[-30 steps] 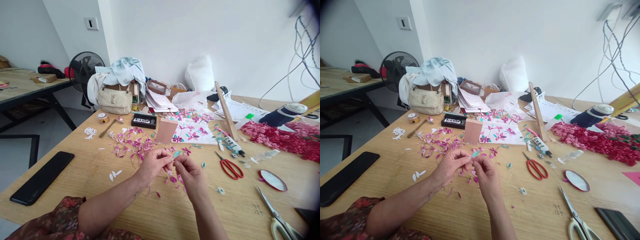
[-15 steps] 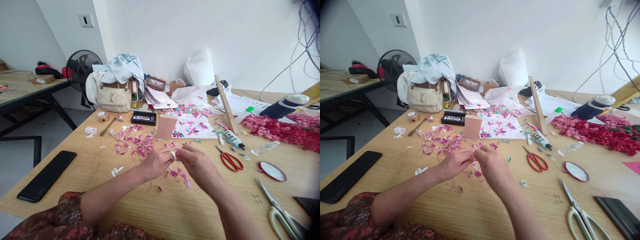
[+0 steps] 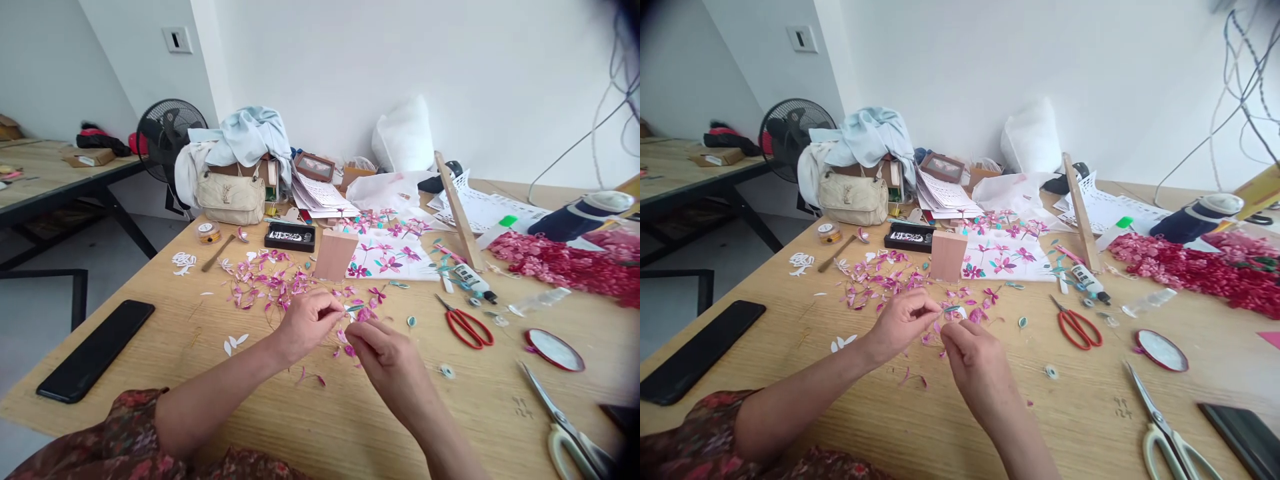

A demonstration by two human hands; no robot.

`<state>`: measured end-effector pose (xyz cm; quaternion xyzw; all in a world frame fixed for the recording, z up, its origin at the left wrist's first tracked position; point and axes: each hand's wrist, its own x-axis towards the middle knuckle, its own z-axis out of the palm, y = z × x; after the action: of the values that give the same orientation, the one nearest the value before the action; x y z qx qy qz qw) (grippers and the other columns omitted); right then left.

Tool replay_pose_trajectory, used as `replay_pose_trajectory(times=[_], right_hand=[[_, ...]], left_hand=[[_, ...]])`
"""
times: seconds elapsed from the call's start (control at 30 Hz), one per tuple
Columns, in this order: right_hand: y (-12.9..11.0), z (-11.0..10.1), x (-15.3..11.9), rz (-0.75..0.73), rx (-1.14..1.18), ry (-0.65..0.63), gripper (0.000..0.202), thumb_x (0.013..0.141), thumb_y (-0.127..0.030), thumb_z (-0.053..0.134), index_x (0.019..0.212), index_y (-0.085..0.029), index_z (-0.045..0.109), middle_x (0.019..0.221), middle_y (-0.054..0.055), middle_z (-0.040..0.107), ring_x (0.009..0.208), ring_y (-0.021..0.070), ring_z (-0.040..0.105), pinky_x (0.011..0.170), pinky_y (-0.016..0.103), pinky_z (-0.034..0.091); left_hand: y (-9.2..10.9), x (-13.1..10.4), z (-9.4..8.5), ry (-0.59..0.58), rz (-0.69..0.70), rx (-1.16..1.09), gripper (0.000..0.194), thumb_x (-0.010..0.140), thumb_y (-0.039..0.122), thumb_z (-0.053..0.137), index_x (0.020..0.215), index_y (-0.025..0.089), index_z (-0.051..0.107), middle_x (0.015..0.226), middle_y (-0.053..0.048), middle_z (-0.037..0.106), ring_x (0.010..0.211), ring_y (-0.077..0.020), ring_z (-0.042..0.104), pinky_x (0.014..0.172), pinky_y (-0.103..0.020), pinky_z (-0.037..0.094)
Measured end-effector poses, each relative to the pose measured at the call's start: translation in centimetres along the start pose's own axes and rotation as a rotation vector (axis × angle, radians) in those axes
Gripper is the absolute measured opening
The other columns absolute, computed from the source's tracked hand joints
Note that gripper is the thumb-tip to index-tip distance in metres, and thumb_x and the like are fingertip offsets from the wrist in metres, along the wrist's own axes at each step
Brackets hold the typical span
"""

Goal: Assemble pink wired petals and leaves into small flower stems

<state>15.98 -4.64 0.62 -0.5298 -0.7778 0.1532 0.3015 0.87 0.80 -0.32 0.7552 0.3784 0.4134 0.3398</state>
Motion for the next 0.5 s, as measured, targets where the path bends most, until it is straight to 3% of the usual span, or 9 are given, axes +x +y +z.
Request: replay_pose_trajectory(times=[0.1,0.2,0.27,0.33,0.4,0.5], right_hand=[[-0.9,-2.7,1.5,-0.082,-0.147,-0.061,0.028,0.085,-0.018,0.04,0.063,-0.017,0.058,0.06,0.002,0.05,0.055,0.0127,0.046,0.05,0.023,0.03],[0.2,-4.0,3.3,-0.106,0.033,-0.159,0.025,0.083,-0.02,0.044,0.062,-0.017,0.059,0.061,0.001,0.052,0.056,0.0117,0.047,0.051,0.022,0.032],[1.5,-3.3,3.8,-0.05,0.311,-0.211,0.021,0.081,-0.023,0.049,0.064,-0.017,0.059,0.062,0.001,0.054,0.057,0.0119,0.048,0.053,0.021,0.035],[2.7,-1.6,3.4,0.055,0.539,-0.144,0.015,0.078,-0.027,0.053,0.068,-0.017,0.06,0.064,0.0,0.055,0.058,0.0121,0.049,0.054,0.021,0.037],[3.3,0.5,2.5,0.146,0.611,-0.048,0.018,0.078,-0.031,0.054,0.068,-0.017,0.059,0.056,-0.001,0.049,0.051,0.0107,0.044,0.048,0.021,0.034],[3.2,2.5,1.1,0.17,0.506,0.035,0.021,0.081,-0.031,0.049,0.069,-0.016,0.059,0.055,-0.001,0.05,0.051,0.0113,0.043,0.048,0.021,0.033]], left_hand=[[0.3,-0.1,0.1,-0.138,0.149,0.083,0.016,0.078,0.011,0.048,0.069,0.015,0.061,0.066,-0.001,0.055,0.065,-0.0111,0.051,0.062,-0.022,0.039],[0.8,-0.2,-0.2,-0.289,0.169,-0.034,0.015,0.078,0.013,0.05,0.069,0.015,0.061,0.07,-0.002,0.058,0.07,-0.0121,0.053,0.068,-0.023,0.041],[1.0,-0.3,-0.3,-0.271,0.014,-0.22,0.009,0.075,0.015,0.055,0.068,0.014,0.061,0.068,-0.001,0.057,0.064,-0.0106,0.053,0.063,-0.023,0.042],[1.0,-0.4,-0.4,-0.195,-0.187,-0.414,0.008,0.074,0.019,0.057,0.07,0.013,0.06,0.064,0.0,0.054,0.054,-0.0086,0.05,0.054,-0.021,0.041],[0.7,-0.4,-0.3,-0.134,-0.311,-0.544,0.011,0.073,0.023,0.057,0.072,0.013,0.058,0.059,0.001,0.053,0.049,-0.0081,0.048,0.049,-0.02,0.039],[0.2,-0.4,0.1,-0.09,-0.367,-0.597,0.012,0.073,0.025,0.056,0.073,0.013,0.056,0.056,0.001,0.053,0.05,-0.0092,0.049,0.048,-0.02,0.039]])
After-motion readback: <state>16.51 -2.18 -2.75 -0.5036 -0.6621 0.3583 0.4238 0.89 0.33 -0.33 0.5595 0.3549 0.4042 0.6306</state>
